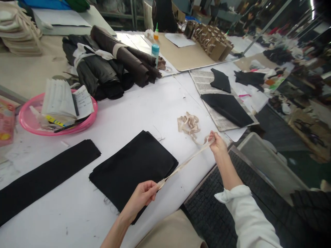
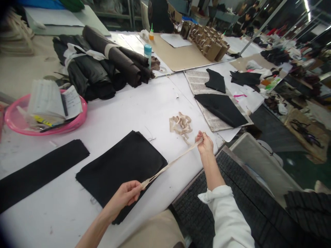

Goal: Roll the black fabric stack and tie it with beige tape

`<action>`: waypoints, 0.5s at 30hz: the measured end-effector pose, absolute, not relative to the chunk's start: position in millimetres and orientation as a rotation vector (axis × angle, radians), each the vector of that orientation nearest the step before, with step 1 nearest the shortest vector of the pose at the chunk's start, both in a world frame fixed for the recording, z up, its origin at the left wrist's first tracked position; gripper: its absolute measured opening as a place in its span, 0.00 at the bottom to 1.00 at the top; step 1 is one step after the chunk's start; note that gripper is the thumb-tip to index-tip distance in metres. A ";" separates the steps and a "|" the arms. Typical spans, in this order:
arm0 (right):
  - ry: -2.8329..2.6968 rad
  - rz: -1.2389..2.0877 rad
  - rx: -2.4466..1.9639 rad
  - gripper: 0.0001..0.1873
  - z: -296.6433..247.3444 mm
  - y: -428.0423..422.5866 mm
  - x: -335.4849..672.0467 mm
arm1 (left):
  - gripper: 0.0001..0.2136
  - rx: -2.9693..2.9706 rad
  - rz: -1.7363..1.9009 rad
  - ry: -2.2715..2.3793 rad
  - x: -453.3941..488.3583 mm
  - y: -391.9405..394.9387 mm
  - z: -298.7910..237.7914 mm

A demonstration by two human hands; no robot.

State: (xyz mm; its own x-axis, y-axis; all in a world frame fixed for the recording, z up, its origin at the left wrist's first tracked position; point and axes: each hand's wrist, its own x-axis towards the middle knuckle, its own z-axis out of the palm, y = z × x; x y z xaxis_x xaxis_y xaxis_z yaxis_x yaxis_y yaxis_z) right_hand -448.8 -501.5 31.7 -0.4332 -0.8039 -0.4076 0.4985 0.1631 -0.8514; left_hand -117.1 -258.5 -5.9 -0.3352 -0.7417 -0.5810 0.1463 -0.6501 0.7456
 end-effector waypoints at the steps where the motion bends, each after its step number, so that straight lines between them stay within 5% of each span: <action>1: 1.365 -1.511 -0.316 0.06 28.4 -501.2 -451.0 | 0.18 1.327 -2.023 -0.804 -117.0 -257.9 -7.3; 9: 1.527 -1.413 -0.409 0.05 17.7 -509.5 -466.7 | 0.19 1.414 -1.998 -1.137 -124.5 -234.0 -34.1; 15: 1.658 -1.313 -0.703 0.15 16.6 -486.9 -467.3 | 0.17 1.617 -1.837 -1.565 -147.5 -202.8 -50.3</action>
